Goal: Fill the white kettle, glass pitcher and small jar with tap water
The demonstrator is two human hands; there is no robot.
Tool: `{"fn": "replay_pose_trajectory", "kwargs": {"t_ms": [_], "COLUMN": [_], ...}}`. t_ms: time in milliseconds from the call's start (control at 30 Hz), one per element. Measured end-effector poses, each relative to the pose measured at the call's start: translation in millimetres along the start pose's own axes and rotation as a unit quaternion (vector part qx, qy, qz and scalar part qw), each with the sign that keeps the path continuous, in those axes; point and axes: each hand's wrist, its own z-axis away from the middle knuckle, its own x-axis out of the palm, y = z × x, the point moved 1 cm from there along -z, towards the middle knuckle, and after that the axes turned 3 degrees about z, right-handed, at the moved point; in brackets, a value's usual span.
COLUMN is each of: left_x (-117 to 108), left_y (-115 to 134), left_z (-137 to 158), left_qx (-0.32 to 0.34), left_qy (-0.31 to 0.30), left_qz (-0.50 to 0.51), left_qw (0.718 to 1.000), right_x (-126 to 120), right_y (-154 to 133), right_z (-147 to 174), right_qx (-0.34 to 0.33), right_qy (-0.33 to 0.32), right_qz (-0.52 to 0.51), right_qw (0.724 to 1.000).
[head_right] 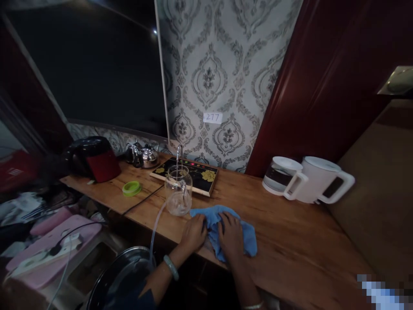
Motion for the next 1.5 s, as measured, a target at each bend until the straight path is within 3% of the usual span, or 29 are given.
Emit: {"fn": "replay_pose_trajectory", "kwargs": {"t_ms": [367,600,700,800,900,967,1200,1433,1500], "left_x": [9.8,10.5,4.0,-12.0,-34.1,-47.0,-67.8,-80.1,-77.9], "left_y": [-9.1,-17.9,-26.3,-42.8,-65.1,-80.9,-117.6,-112.8,-111.1], "left_z": [11.0,25.6,38.2,47.1,42.4,31.3,-17.1,-30.4,-28.6], "left_qx": [0.005,0.039,0.039,0.002,-0.044,-0.067,-0.108,-0.031,-0.033], "left_qy": [0.032,0.088,0.166,0.303,0.409,0.432,0.319,0.220,0.223], "left_qz": [0.058,0.183,0.264,0.267,0.247,0.257,0.393,0.468,0.462], "left_qw": [0.998,0.978,0.949,0.915,0.877,0.862,0.855,0.855,0.858], "right_x": [11.3,2.0,-9.2,-14.5,-5.9,7.1,63.1,95.9,101.0], "right_y": [11.7,9.0,-1.1,-26.0,-59.9,-79.8,-107.2,-109.9,-108.0], "right_z": [4.7,1.8,2.1,5.1,5.8,2.3,-30.1,-41.6,-41.7], "right_qx": [-0.013,-0.015,-0.018,-0.023,-0.014,0.009,0.076,0.111,0.120], "right_qy": [0.010,0.038,0.079,0.099,0.058,0.029,-0.007,-0.016,-0.016], "right_qz": [-0.014,-0.039,-0.058,-0.098,-0.173,-0.224,-0.344,-0.382,-0.394], "right_qw": [1.000,0.998,0.995,0.990,0.983,0.974,0.936,0.917,0.911]}}
